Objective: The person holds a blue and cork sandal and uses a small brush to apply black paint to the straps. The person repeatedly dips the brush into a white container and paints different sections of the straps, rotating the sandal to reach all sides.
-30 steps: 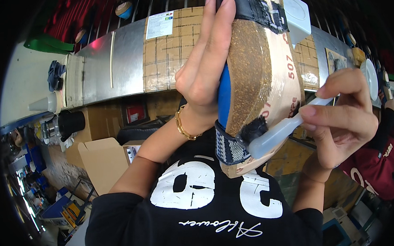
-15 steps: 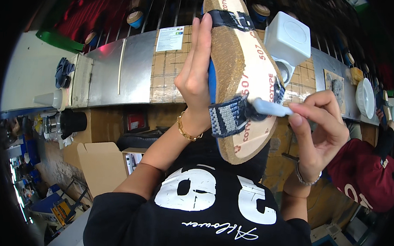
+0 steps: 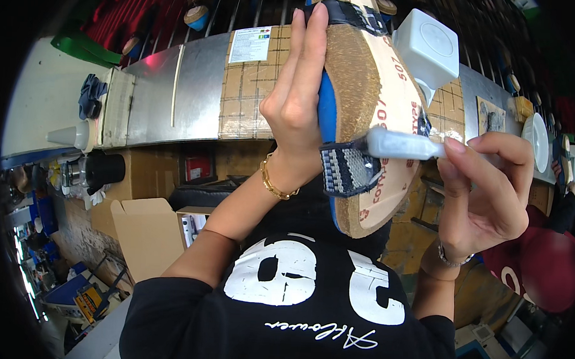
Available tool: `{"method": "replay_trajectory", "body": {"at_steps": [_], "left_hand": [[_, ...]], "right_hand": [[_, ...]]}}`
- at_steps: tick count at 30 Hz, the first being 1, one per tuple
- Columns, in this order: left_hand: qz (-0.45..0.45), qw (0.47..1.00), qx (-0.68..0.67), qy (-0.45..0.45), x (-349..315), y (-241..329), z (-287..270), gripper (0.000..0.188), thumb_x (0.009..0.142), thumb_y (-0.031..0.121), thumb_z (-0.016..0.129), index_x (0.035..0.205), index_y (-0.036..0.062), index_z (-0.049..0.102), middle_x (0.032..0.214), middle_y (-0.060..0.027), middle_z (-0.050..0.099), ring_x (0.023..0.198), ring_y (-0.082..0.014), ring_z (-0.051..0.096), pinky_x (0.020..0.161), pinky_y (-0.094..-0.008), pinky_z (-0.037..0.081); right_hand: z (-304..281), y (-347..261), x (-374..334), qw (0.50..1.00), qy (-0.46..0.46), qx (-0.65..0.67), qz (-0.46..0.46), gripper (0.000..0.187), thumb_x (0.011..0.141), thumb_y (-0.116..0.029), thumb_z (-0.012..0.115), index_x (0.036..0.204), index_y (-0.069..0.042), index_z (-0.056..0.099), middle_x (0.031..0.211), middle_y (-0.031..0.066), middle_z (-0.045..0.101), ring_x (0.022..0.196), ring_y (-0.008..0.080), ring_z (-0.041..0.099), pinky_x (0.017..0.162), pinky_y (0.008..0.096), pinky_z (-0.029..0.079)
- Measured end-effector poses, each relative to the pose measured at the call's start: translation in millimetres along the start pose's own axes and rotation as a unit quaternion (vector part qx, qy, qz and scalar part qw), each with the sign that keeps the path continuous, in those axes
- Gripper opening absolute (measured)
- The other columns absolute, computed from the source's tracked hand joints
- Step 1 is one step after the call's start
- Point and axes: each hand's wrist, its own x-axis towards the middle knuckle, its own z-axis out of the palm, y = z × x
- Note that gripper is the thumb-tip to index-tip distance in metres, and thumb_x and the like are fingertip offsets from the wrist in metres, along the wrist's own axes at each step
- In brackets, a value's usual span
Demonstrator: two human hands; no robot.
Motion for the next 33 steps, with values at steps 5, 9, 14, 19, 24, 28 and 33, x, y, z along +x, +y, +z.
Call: {"method": "replay_trajectory", "body": {"at_steps": [5,9,14,19,24,28,33], "left_hand": [[0.09,0.994,0.035,0.048,7.7,-5.5,5.2,0.077,0.072,0.019,0.084,0.138,-0.0083,0.054,0.132,-0.0321,0.059,0.117,-0.0405,0.064,0.079,-0.0362,0.06],[0.083,0.995,0.014,0.06,-2.2,-22.1,12.9,0.076,0.073,0.018,0.083,0.139,-0.0062,0.054,0.131,-0.0336,0.059,0.114,-0.0412,0.066,0.078,-0.0361,0.059],[0.02,0.999,0.028,-0.014,-2.0,-2.6,-5.8,0.076,0.073,0.017,0.083,0.141,-0.004,0.054,0.13,-0.0342,0.059,0.111,-0.0415,0.067,0.079,-0.0367,0.059],[-0.01,0.999,0.035,-0.027,-0.9,4.8,-9.5,0.072,0.076,0.021,0.084,0.14,-0.0007,0.057,0.116,-0.0165,0.072,0.08,-0.0158,0.069,0.066,-0.0266,0.055],[-0.012,1.0,0.019,-0.003,0.0,-3.0,-6.9,0.071,0.079,0.021,0.082,0.141,-0.0007,0.056,0.118,-0.0134,0.073,0.075,-0.0096,0.069,0.064,-0.025,0.054],[-0.034,0.999,0.035,-0.009,-2.7,-7.8,-10.0,0.07,0.081,0.019,0.08,0.143,0.0005,0.054,0.114,-0.013,0.075,0.077,-0.011,0.07,0.066,-0.0259,0.055],[-0.082,0.996,0.015,-0.032,-0.1,-1.1,-10.1,0.079,0.074,0.022,0.084,0.143,-0.0022,0.052,0.122,-0.0244,0.066,0.11,-0.0308,0.063,0.084,-0.0352,0.056]], "right_hand": [[1.6,11.1,1.1,0.998,0.007,0.042,-0.043,0.035,0.055,0.002,0.082,0.088,-0.01,0.081,0.088,0.007,0.058,0.075,0.0153,0.052,0.066,0.0257,0.038],[-4.9,9.8,-1.1,0.996,-0.054,0.07,-0.012,0.028,0.057,-0.001,0.079,0.085,-0.004,0.079,0.091,0.0114,0.059,0.084,0.0206,0.053,0.076,0.0311,0.039],[-12.1,15.0,3.9,0.991,-0.091,0.1,-0.002,0.025,0.058,-0.006,0.08,0.082,-0.005,0.079,0.089,0.0111,0.058,0.081,0.0204,0.053,0.073,0.0306,0.037],[-17.1,17.9,6.1,0.98,-0.113,0.162,0.027,0.021,0.063,-0.011,0.081,0.083,-0.004,0.079,0.088,0.0106,0.058,0.078,0.0188,0.052,0.07,0.0289,0.036],[-0.6,4.5,-6.9,0.995,-0.019,0.084,0.047,0.036,0.057,0.004,0.079,0.09,-0.011,0.082,0.084,0.0056,0.059,0.068,0.0137,0.052,0.058,0.0228,0.036],[6.4,-12.9,-21.7,0.997,0.018,-0.064,-0.035,0.027,0.071,0.005,0.076,0.096,-0.005,0.077,0.093,0.0093,0.058,0.08,0.0193,0.054,0.068,0.0284,0.04],[5.4,-11.6,-29.5,0.997,0.021,-0.032,-0.062,0.046,0.049,-0.002,0.079,0.091,-0.022,0.083,0.092,0.0033,0.057,0.073,0.0176,0.054,0.06,0.028,0.038]]}}
